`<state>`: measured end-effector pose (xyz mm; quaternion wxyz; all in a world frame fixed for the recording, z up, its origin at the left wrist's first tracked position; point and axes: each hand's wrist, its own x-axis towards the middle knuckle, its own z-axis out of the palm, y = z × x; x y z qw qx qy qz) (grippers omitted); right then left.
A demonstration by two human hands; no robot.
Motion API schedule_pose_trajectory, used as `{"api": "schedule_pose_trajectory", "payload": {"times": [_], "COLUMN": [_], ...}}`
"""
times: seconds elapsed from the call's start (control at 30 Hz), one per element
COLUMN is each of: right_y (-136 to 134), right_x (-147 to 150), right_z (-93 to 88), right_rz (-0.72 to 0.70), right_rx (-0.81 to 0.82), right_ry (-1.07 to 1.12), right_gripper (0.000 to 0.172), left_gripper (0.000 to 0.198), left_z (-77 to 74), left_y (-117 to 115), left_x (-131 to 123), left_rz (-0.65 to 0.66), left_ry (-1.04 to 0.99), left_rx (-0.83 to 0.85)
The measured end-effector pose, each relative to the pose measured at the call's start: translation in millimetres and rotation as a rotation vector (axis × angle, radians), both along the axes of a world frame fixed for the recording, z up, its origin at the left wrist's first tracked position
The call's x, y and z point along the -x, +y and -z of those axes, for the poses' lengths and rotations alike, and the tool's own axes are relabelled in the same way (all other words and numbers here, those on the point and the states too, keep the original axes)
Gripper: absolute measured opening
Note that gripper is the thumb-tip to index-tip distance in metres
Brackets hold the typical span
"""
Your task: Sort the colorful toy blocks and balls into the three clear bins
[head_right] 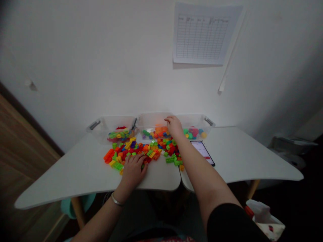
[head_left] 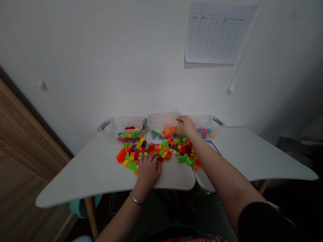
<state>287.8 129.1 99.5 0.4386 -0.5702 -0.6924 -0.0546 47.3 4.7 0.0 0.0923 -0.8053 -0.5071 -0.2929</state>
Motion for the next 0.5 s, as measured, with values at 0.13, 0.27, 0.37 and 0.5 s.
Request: {"api": "schedule_pose_trajectory", "payload": {"times": [0.13,0.27,0.37,0.5], "right_y": [10.8,9.8,5.0,0.5], "right_x": [1.5,1.5,3.2,7.7], "right_z": [9.1,9.5,6.4,3.1], "right_rz": [0.049,0.040,0.054,0.096], "right_rx": [0.096,0.148,0.196,0.244], "right_ry": [-0.110,-0.237,-0.299,-0.385], "right_gripper": [0.036,0.036,0.034,0.042], "left_gripper": [0.027,0.026,0.025,0.025], "left_z": [-1.3,-3.2,-3.5,-2.6], "left_y": [-1.1,-2.6,-2.9,-2.8], "left_x": [-0.2,-0.7,-0.9,-0.5], "left_rz": [-0.006,-0.014,-0.015,-0.013], "left_ry": [0.006,0.004,-0.005,-0.006], "left_rx": [0.010,0.003,0.004,-0.005]}}
